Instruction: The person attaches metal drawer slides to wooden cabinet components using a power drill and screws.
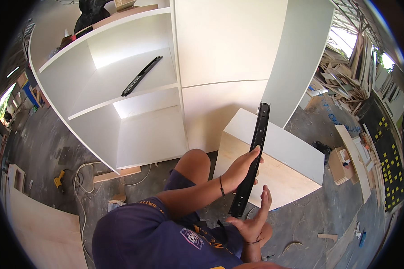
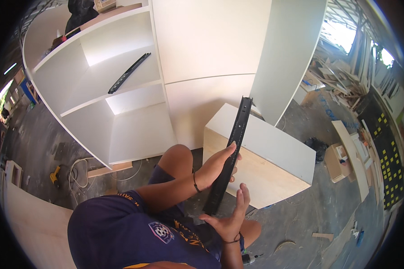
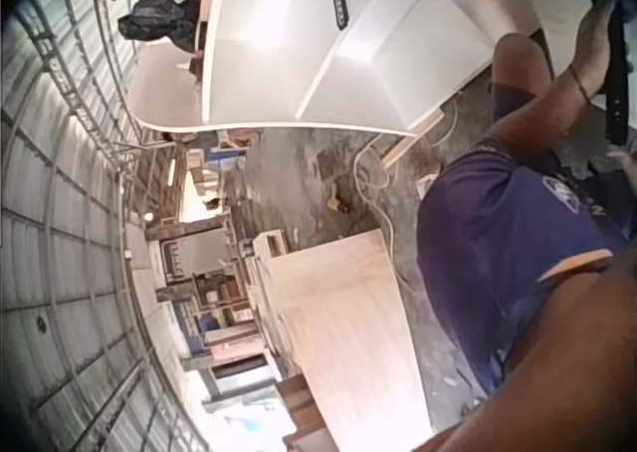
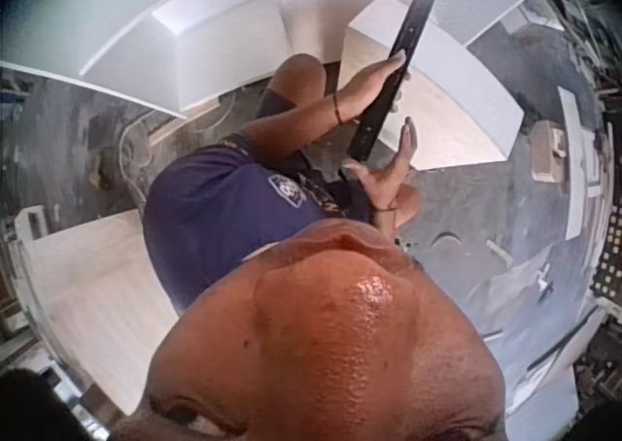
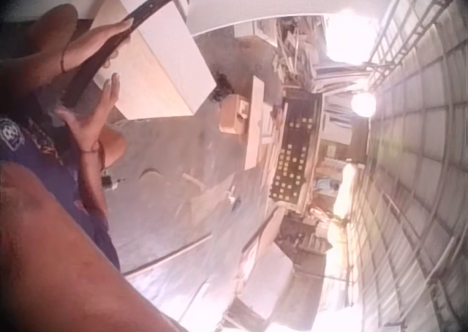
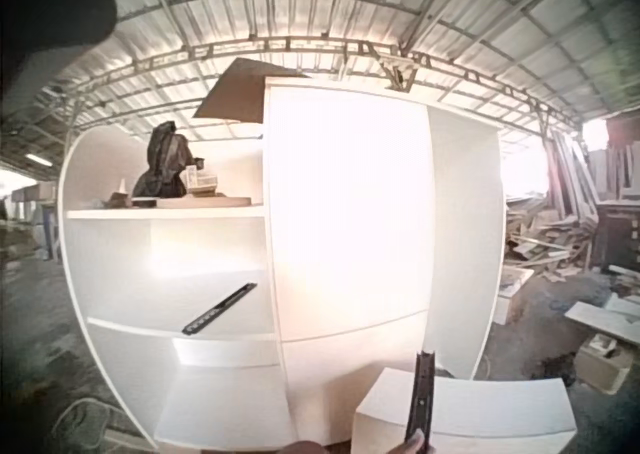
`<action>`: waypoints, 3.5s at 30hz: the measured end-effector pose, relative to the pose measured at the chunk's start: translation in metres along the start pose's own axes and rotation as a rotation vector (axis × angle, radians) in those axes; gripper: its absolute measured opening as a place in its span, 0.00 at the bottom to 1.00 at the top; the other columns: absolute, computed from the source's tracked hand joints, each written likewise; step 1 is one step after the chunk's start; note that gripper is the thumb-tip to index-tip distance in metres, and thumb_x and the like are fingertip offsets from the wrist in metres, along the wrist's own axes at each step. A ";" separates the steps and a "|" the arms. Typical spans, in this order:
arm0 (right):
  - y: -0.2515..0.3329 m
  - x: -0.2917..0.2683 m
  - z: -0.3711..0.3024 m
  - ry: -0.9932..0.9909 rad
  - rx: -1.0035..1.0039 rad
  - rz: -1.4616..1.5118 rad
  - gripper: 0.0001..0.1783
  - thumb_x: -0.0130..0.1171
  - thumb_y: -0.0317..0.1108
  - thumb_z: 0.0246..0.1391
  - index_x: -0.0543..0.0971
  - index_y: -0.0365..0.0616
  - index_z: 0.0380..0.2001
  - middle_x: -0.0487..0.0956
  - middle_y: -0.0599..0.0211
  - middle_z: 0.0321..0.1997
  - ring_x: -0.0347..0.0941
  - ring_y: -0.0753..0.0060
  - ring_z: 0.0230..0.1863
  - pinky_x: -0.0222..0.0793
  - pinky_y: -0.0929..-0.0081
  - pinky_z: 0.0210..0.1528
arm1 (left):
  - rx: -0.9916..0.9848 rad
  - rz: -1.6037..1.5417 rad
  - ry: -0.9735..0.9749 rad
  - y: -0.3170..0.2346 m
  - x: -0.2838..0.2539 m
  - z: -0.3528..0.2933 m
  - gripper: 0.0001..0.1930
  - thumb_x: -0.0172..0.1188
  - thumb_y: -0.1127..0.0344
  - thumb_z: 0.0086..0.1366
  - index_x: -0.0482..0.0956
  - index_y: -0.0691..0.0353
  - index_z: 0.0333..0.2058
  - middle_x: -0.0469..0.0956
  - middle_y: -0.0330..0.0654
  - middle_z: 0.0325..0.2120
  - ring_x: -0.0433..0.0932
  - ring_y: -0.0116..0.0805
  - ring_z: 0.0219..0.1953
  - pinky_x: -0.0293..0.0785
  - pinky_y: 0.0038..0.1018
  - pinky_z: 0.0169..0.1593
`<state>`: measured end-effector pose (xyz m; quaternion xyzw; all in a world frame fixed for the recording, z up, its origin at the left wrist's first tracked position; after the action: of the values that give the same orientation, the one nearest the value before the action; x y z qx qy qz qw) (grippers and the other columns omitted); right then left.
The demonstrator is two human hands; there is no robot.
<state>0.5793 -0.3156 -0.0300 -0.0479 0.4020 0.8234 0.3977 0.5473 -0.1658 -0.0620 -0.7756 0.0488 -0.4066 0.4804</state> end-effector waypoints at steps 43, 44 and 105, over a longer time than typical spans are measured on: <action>0.088 0.044 0.105 0.081 -0.412 0.547 0.19 0.59 0.27 0.44 0.76 0.42 0.44 0.64 0.27 0.57 0.68 0.32 0.55 0.72 0.58 0.49 | 0.650 0.525 -0.241 -0.192 -0.024 -0.107 0.19 0.48 0.50 0.69 0.72 0.63 0.40 0.70 0.32 0.25 0.68 0.19 0.23 0.64 0.18 0.26; 0.092 0.048 0.108 0.098 -0.409 0.536 0.19 0.60 0.28 0.44 0.77 0.43 0.43 0.65 0.28 0.57 0.68 0.33 0.55 0.72 0.59 0.49 | 0.673 0.568 -0.285 -0.198 -0.028 -0.112 0.20 0.47 0.49 0.69 0.72 0.63 0.39 0.70 0.33 0.23 0.68 0.19 0.21 0.64 0.18 0.24; 0.283 0.191 0.408 -0.093 -0.977 0.064 0.33 0.61 0.37 0.45 0.65 0.36 0.55 0.75 0.41 0.45 0.73 0.46 0.47 0.67 0.61 0.53 | 0.566 0.168 -0.301 -0.206 -0.179 -0.105 0.16 0.45 0.55 0.70 0.69 0.65 0.42 0.50 0.29 0.16 0.50 0.19 0.16 0.54 0.20 0.22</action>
<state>0.3520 -0.0144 0.3448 -0.1795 -0.0480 0.9288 0.3207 0.2927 -0.0466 0.0171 -0.6560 -0.0740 -0.2439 0.7104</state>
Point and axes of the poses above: each hand's wrist, its own z-axis towards the middle knuckle, its own x-axis out of the palm, y = z × x, the point moved 10 cm from there along z, towards the middle knuckle
